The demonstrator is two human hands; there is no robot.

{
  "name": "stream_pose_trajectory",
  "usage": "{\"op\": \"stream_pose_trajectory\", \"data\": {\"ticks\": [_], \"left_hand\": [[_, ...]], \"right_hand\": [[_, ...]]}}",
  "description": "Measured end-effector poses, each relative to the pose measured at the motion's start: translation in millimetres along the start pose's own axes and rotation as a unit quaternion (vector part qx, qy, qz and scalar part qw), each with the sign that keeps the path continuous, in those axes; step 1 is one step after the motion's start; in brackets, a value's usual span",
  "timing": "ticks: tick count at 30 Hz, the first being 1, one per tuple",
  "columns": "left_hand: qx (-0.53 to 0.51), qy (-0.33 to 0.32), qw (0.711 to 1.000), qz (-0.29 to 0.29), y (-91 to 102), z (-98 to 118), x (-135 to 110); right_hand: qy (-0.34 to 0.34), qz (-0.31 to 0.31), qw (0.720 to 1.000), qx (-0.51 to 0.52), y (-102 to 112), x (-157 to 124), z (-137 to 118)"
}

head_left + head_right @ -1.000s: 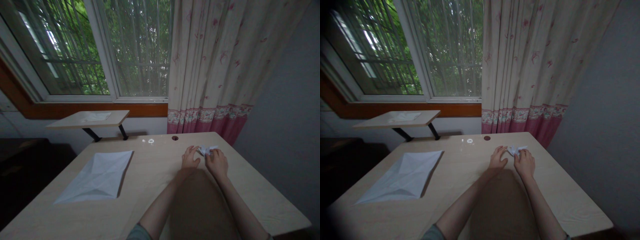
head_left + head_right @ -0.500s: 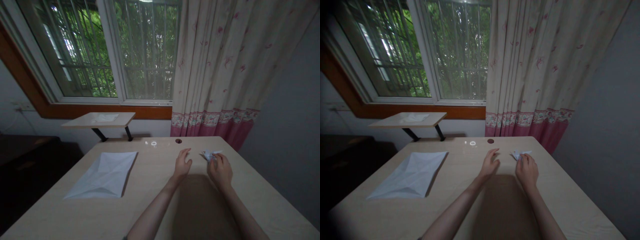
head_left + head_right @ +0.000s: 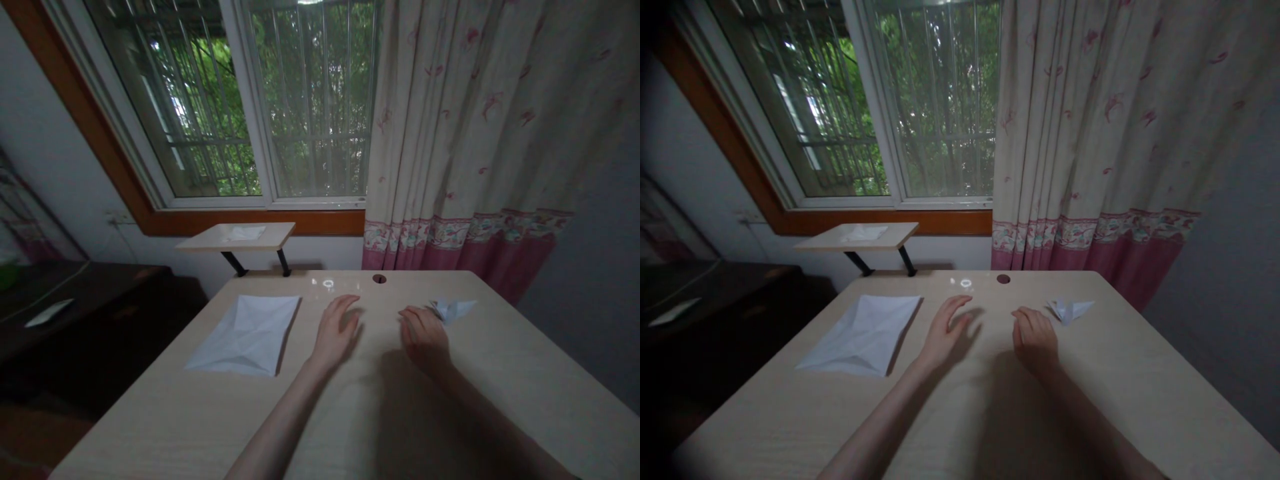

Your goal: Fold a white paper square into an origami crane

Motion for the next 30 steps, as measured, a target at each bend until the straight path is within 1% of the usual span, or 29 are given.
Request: {"op": "stream_pose_trajectory", "data": {"ticks": [2,4,6,8,12,14,15,17,19,21,23,26,27,30], "left_hand": [[0.042,0.001,0.999,0.018,25.2,-9.3,-7.3],[0.093,0.006,0.995,0.031,48.5,-23.1,-13.8],[0.136,0.011,0.989,0.060,72.3,-38.7,-19.6],[0.165,0.013,0.983,0.085,94.3,-53.2,-24.1],[0.225,0.020,0.968,0.111,132.9,-74.9,-30.5],[0.296,0.031,0.946,0.130,150.4,-83.2,-34.6],[0.336,0.040,0.931,0.139,158.0,-87.4,-37.3],[0.415,0.079,0.892,0.162,171.5,-97.6,-44.4],[0.469,0.113,0.859,0.172,179.8,-107.4,-52.0],[0.500,0.133,0.842,0.153,181.5,-116.4,-57.5],[0.525,0.151,0.827,0.131,181.0,-123.5,-61.2],[0.558,0.181,0.802,0.111,179.6,-130.5,-64.6],[0.567,0.193,0.794,0.110,179.4,-132.2,-65.6],[0.587,0.225,0.769,0.115,179.2,-136.8,-69.6]], "right_hand": [[0.008,0.002,0.999,0.046,-12.5,7.2,-17.5],[0.000,-0.002,0.996,0.086,-26.7,14.9,-35.9],[-0.024,0.002,0.991,0.129,-39.6,22.5,-54.1],[-0.052,-0.007,0.984,0.168,-53.2,29.5,-72.2],[-0.089,-0.038,0.964,0.246,-78.8,41.8,-105.3],[-0.111,-0.051,0.952,0.281,-90.8,46.9,-118.5],[-0.125,-0.054,0.945,0.298,-96.4,48.8,-124.6],[-0.157,-0.061,0.926,0.338,-108.2,51.1,-137.2],[-0.192,-0.070,0.902,0.381,-120.2,50.9,-151.7],[-0.212,-0.080,0.878,0.421,-131.2,49.0,-168.8],[-0.231,-0.096,0.866,0.432,-141.1,45.0,-185.0],[-0.251,-0.107,0.866,0.419,-150.4,37.3,-201.6],[-0.247,-0.110,0.871,0.411,-151.7,35.3,-205.9],[-0.210,-0.142,0.898,0.359,-152.9,30.9,-215.4]]}}
Point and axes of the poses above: each hand's wrist, its own x-axis towards the middle knuckle, its own y-axis out of the back of the hand, z = x × y, the point moved 6 cm from there along x, towards the middle knuckle, and after that the axes turned 1 degree about -z, right-handed, at the moved point
